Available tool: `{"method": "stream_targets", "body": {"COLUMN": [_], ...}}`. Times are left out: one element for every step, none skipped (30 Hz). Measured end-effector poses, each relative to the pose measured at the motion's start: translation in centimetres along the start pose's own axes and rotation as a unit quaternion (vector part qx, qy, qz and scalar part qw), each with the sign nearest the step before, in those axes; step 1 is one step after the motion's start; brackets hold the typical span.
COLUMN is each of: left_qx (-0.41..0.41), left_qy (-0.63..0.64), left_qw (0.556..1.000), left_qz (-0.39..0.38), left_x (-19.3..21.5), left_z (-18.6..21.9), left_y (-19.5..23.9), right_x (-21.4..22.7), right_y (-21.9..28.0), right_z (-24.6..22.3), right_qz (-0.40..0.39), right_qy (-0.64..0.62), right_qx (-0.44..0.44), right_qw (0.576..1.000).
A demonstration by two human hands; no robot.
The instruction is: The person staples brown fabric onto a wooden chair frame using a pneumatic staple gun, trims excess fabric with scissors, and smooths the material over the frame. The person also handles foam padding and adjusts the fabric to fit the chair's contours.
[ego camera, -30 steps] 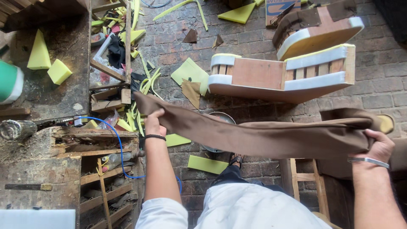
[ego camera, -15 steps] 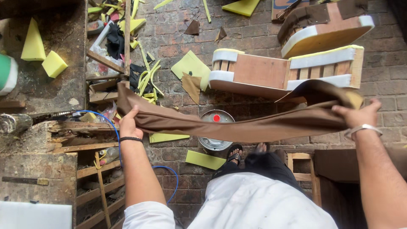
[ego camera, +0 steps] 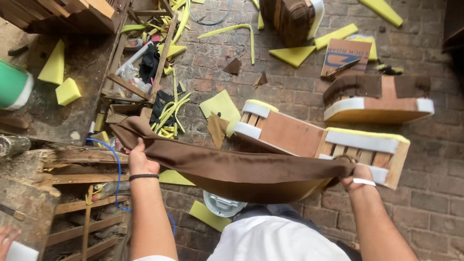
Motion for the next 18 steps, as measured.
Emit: {"method": "stream_targets", "body": {"left_qx": [-0.013,-0.029,-0.04,-0.055,-0.069,-0.066,-0.064,-0.061,-0.068,-0.073,-0.079,-0.087,-0.095,-0.102,-0.108,-0.112,-0.117,-0.118], "left_qy": [0.011,0.021,0.025,0.035,0.045,0.056,0.068,0.074,0.087,0.1,0.113,0.116,0.118,0.117,0.123,0.131,0.138,0.143], "left_qw": [1.0,0.999,0.999,0.998,0.997,0.996,0.996,0.995,0.994,0.992,0.99,0.989,0.987,0.987,0.984,0.981,0.978,0.977], "left_qz": [0.003,0.008,0.003,-0.004,-0.012,-0.01,-0.009,-0.005,-0.016,-0.028,-0.04,-0.042,-0.045,-0.046,-0.065,-0.084,-0.103,-0.103], "left_x": [-1.2,-2.1,-2.9,-4.3,-5.6,-7.1,-8.5,-9.3,-10.1,-11.3,-12.4,-13.7,-14.9,-15.9,-16.7,-17.6,-18.5,-19.3], "left_z": [0.0,0.5,1.0,1.3,1.6,2.0,2.2,2.9,3.6,4.0,4.6,5.1,5.8,6.8,7.8,8.8,9.7,10.8], "left_y": [0.1,0.2,0.3,-0.1,-0.4,-0.6,-0.8,-0.8,-1.0,-1.1,-1.3,-1.7,-2.3,-2.9,-3.5,-4.3,-5.3,-6.6], "right_x": [-1.8,-3.7,-5.7,-8.1,-10.4,-12.8,-15.4,-17.7,-19.8,-21.9,-24.2,-26.5,-28.9,-31.0,-33.2,-35.7,-38.4,-41.4], "right_y": [-1.1,-2.2,-3.1,-4.0,-4.5,-4.9,-5.3,-5.4,-5.5,-5.6,-5.8,-6.2,-6.7,-7.1,-7.6,-8.1,-8.3,-8.5], "right_z": [-1.5,-2.3,-3.0,-3.9,-4.6,-5.1,-5.4,-4.9,-4.4,-4.2,-3.7,-3.3,-3.0,-2.3,-1.6,-1.3,-0.9,-0.4], "right_qz": [-0.005,-0.01,-0.017,-0.024,-0.028,-0.035,-0.062,-0.061,-0.06,-0.057,-0.07,-0.084,-0.097,-0.144,-0.191,-0.236,-0.259,-0.282], "right_qy": [0.033,0.07,0.114,0.155,0.187,0.219,0.252,0.255,0.259,0.263,0.29,0.316,0.342,0.332,0.322,0.311,0.32,0.323], "right_qx": [0.002,-0.005,-0.014,-0.024,-0.035,-0.048,-0.063,-0.079,-0.095,-0.108,-0.099,-0.086,-0.072,-0.053,-0.035,-0.015,0.0,0.01], "right_qw": [0.999,0.997,0.993,0.987,0.981,0.974,0.964,0.962,0.959,0.957,0.949,0.941,0.932,0.931,0.927,0.921,0.911,0.903]}}
Point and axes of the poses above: each hand's wrist, its own y-axis away from the middle knuckle, its own x-axis out of the back of the hand, z = x × y, the point moved 1 cm from there along -y, towards the middle knuckle, and after that the axes turned 9 degrees about -x, right-handed, at the moved point
